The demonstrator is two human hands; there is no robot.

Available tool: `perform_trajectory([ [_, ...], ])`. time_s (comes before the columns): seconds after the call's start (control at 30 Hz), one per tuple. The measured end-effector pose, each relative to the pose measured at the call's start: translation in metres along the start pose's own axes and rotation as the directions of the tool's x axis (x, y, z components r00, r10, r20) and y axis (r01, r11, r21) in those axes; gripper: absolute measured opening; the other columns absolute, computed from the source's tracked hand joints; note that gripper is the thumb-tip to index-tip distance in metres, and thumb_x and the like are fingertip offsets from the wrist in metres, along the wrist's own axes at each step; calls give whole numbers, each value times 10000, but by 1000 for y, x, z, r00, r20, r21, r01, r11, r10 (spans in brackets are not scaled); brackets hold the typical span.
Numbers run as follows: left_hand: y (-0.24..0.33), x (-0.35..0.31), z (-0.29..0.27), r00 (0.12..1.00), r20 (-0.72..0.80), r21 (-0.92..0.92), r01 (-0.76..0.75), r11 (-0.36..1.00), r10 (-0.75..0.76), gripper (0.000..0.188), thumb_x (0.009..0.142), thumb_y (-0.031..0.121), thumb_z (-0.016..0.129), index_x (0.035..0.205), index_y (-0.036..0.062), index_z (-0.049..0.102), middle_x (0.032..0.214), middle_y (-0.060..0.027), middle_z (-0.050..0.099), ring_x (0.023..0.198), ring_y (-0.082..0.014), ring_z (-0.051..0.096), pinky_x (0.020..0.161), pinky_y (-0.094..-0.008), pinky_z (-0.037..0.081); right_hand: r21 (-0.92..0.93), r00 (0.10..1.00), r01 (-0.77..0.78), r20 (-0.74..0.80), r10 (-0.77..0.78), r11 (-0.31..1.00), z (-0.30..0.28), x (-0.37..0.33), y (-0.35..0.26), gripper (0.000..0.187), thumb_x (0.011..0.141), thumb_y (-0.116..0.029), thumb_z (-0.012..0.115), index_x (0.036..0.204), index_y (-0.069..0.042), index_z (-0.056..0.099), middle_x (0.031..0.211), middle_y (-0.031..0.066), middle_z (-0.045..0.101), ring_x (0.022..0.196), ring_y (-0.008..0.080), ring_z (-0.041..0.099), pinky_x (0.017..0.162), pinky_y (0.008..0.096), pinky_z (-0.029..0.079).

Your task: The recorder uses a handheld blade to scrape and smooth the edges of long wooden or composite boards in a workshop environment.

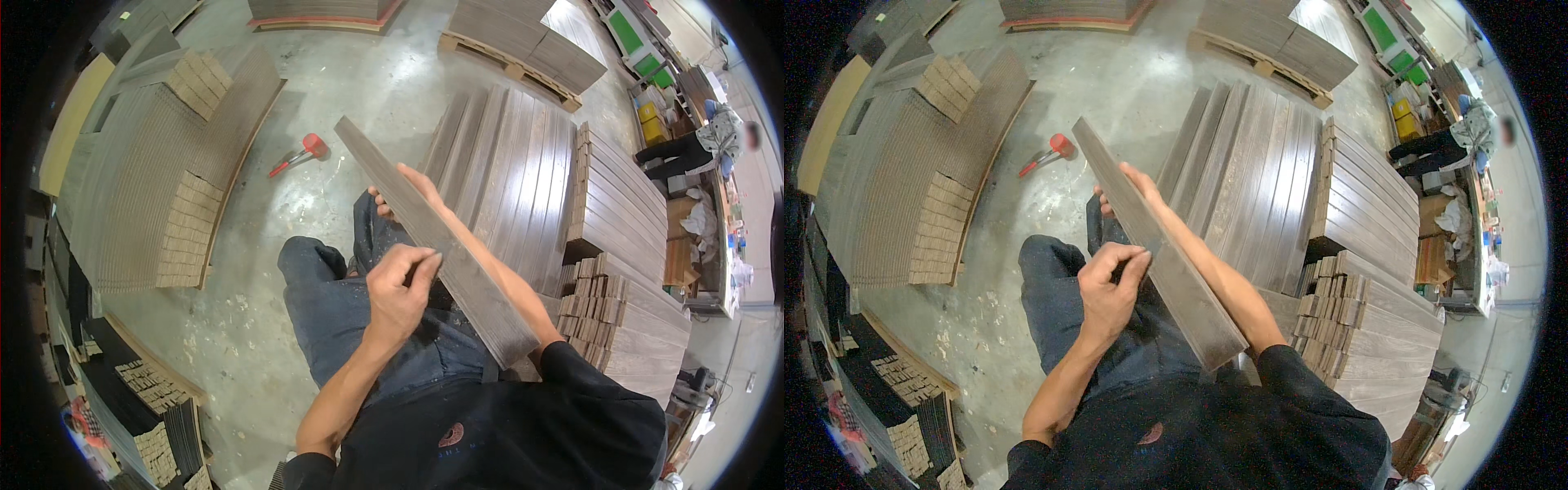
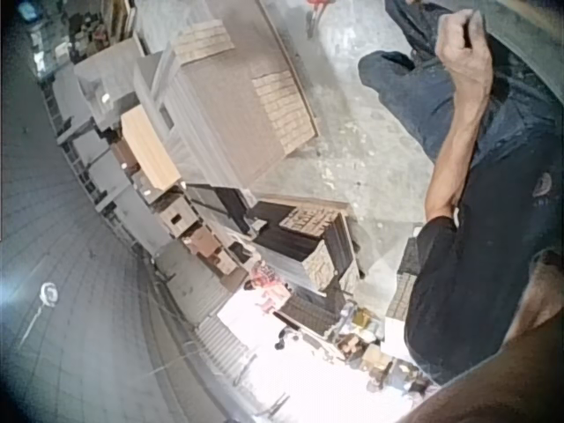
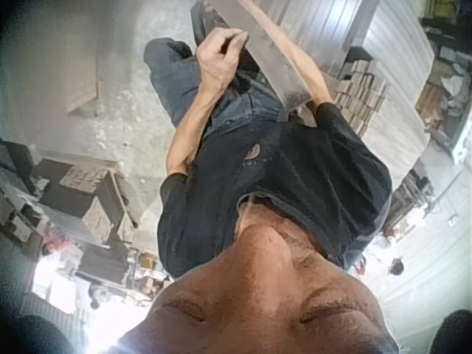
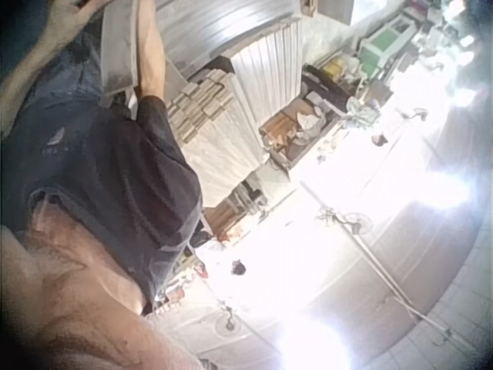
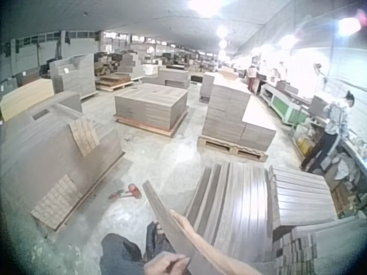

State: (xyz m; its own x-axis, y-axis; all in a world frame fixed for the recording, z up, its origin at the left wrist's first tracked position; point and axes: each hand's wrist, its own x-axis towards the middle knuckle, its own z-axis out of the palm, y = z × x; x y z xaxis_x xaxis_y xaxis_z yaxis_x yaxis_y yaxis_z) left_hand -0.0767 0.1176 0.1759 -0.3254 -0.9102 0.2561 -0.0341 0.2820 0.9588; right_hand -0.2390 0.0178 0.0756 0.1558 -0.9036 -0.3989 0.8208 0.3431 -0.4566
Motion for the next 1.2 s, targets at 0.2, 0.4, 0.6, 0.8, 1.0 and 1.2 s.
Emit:
perform_trajectory([
  [0.2, -4, 8, 0, 999, -26, -14, 26, 1000, -26, 89, 899, 1, 746, 969, -45, 713, 845, -87, 699, 755, -142, 648, 699, -278, 516, -58, 999, 2, -40, -4, 998, 5, -2, -7, 556, 1067, -468, 449, 1335, 9, 551, 1031, 166, 637, 770, 205, 640, 643, 327, 551],
  [0.4, 3, 2, 5, 996, 16, 28, -93, 995, 92, 106, 890, -11, 745, 985, -49, 716, 864, -127, 702, 743, -192, 672, 680, -300, 531, -73, 995, 43, -88, -49, 996, 4, 0, -9, 552, 1071, -468, 435, 1284, 23, 564, 1003, 173, 651, 739, 217, 656, 628, 332, 566],
  [0.6, 22, -11, 13, 984, 74, -18, -162, 987, 163, 160, 864, -28, 764, 1017, -50, 720, 861, -142, 701, 728, -213, 676, 646, -310, 529, -71, 996, 37, -77, -42, 997, -7, 10, -12, 553, 1069, -466, 445, 1304, 25, 547, 998, 205, 643, 733, 253, 650, 599, 370, 566],
  [0.8, 22, -11, 15, 967, 101, -31, -233, 972, 235, 240, 831, -62, 778, 1065, -54, 727, 881, -158, 718, 764, -249, 701, 679, -320, 554, -64, 994, 4, -107, -11, 998, -38, 30, -30, 568, 1079, -459, 411, 1344, 35, 502, 980, 234, 615, 761, 305, 634, 618, 426, 555],
  [1.0, 58, -34, 23, 912, 282, -188, -251, 950, 297, 287, 801, -36, 803, 1083, -27, 749, 889, -177, 716, 770, -281, 712, 672, -342, 572, -33, 977, 85, -195, -90, 996, -35, 27, -42, 537, 1093, -416, 370, 1328, 49, 502, 982, 206, 597, 768, 268, 612, 618, 386, 548],
  [1.2, 64, -29, 7, 933, 247, -237, -202, 950, 260, 230, 838, -17, 781, 1065, -39, 751, 872, -161, 718, 766, -252, 706, 668, -329, 558, -198, 958, 173, -193, -211, 965, -48, 12, -74, 531, 1075, -429, 425, 1223, 59, 571, 1041, 193, 624, 766, 225, 616, 673, 370, 544],
])
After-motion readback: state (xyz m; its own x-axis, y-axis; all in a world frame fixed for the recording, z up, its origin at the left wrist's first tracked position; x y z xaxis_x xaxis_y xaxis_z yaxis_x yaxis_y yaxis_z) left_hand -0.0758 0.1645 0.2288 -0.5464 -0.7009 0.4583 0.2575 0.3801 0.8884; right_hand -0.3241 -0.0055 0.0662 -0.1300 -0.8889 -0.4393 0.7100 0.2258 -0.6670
